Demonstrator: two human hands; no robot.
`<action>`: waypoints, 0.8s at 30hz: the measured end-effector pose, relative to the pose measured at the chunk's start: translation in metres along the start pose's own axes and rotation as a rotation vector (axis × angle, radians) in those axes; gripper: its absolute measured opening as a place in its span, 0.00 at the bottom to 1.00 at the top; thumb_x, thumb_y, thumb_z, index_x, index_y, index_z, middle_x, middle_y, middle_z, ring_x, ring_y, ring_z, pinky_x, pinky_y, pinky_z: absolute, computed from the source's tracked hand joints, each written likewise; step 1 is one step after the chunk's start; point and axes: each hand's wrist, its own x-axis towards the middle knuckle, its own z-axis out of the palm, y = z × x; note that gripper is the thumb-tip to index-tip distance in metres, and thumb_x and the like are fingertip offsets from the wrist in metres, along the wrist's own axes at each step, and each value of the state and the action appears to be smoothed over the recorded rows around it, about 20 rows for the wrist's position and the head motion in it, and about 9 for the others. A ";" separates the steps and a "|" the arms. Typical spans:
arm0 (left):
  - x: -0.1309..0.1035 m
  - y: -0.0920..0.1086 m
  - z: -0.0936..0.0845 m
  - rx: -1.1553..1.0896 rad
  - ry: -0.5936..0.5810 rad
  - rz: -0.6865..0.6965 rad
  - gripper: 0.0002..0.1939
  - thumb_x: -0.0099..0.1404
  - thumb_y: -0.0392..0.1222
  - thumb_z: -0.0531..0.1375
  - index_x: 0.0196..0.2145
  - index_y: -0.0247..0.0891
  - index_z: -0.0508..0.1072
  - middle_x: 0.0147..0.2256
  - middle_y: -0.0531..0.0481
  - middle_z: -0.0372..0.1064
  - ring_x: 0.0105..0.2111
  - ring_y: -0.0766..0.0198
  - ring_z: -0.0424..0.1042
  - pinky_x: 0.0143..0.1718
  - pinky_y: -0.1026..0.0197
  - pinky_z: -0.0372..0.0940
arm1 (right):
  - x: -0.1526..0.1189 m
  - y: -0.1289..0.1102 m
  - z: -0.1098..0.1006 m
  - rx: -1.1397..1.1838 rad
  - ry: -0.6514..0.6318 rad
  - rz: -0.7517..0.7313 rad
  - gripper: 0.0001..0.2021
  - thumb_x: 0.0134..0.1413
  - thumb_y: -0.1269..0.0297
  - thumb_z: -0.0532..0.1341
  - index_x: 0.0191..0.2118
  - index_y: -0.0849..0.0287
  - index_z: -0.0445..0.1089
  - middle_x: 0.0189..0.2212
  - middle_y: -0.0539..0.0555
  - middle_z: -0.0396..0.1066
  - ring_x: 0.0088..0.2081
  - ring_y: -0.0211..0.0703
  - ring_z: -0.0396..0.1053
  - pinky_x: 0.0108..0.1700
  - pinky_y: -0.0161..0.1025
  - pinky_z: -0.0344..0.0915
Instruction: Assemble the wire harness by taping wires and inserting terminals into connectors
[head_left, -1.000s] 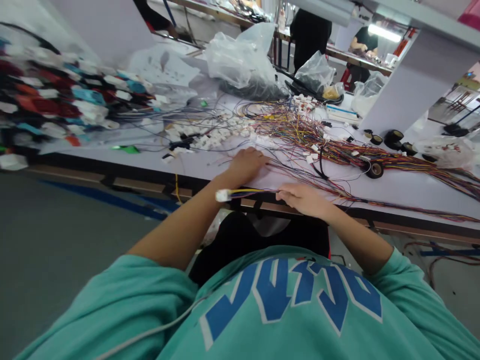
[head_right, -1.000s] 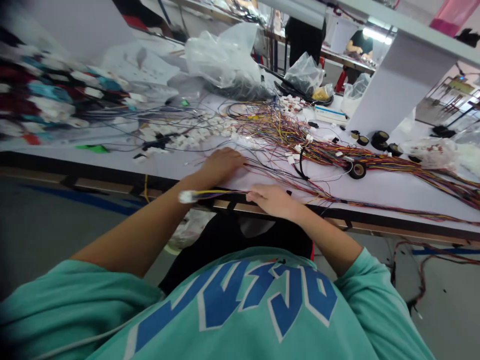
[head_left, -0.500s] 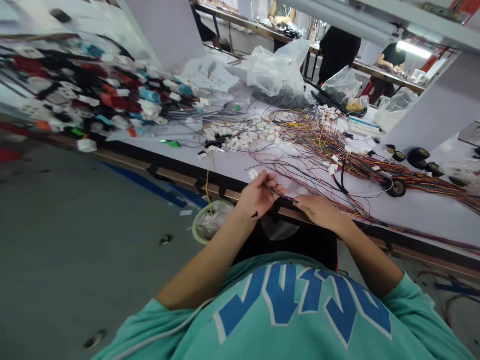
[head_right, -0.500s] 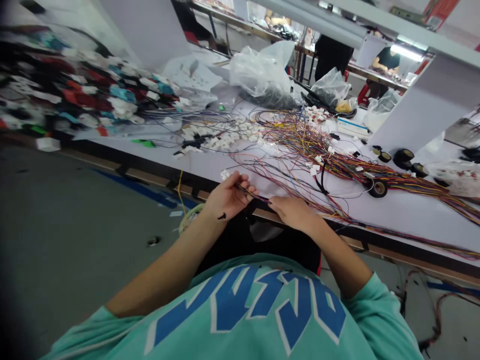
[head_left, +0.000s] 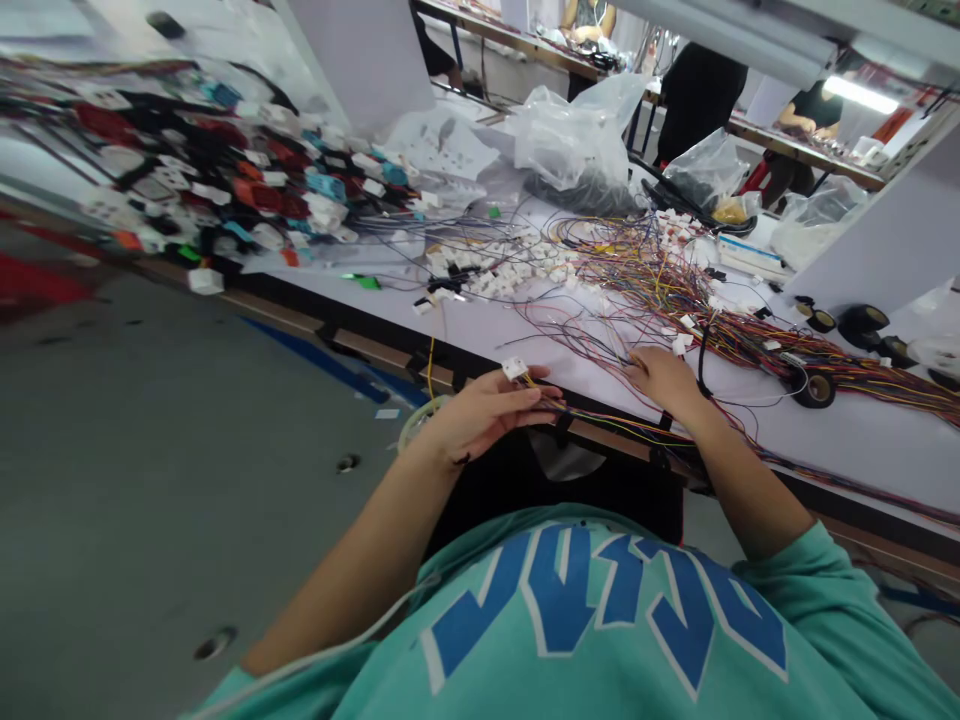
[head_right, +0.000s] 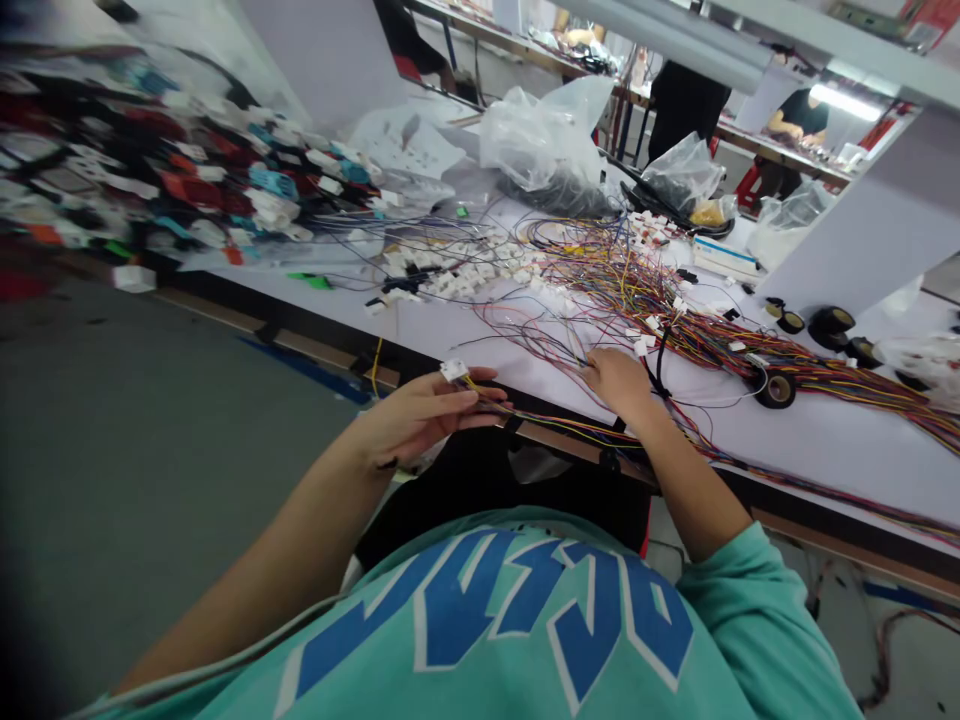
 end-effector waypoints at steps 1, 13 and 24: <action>-0.001 0.001 -0.005 0.066 0.032 0.024 0.15 0.48 0.33 0.62 0.37 0.35 0.68 0.30 0.48 0.73 0.33 0.60 0.74 0.38 0.56 0.69 | 0.000 0.003 -0.002 0.084 0.011 -0.004 0.08 0.54 0.66 0.52 0.28 0.60 0.66 0.29 0.56 0.69 0.33 0.43 0.64 0.32 0.37 0.53; 0.027 0.023 0.038 0.286 0.018 0.178 0.10 0.53 0.34 0.59 0.36 0.35 0.71 0.32 0.49 0.71 0.28 0.67 0.70 0.31 0.63 0.67 | -0.026 0.005 -0.028 1.127 -0.056 0.039 0.17 0.42 0.51 0.60 0.29 0.62 0.68 0.15 0.45 0.58 0.17 0.30 0.52 0.21 0.32 0.47; 0.063 0.030 0.063 -0.166 -0.100 0.266 0.05 0.58 0.32 0.58 0.24 0.32 0.69 0.24 0.53 0.70 0.19 0.73 0.69 0.23 0.69 0.65 | -0.041 0.015 -0.036 1.002 -0.031 0.057 0.14 0.39 0.54 0.61 0.24 0.62 0.70 0.12 0.43 0.48 0.17 0.29 0.42 0.22 0.34 0.37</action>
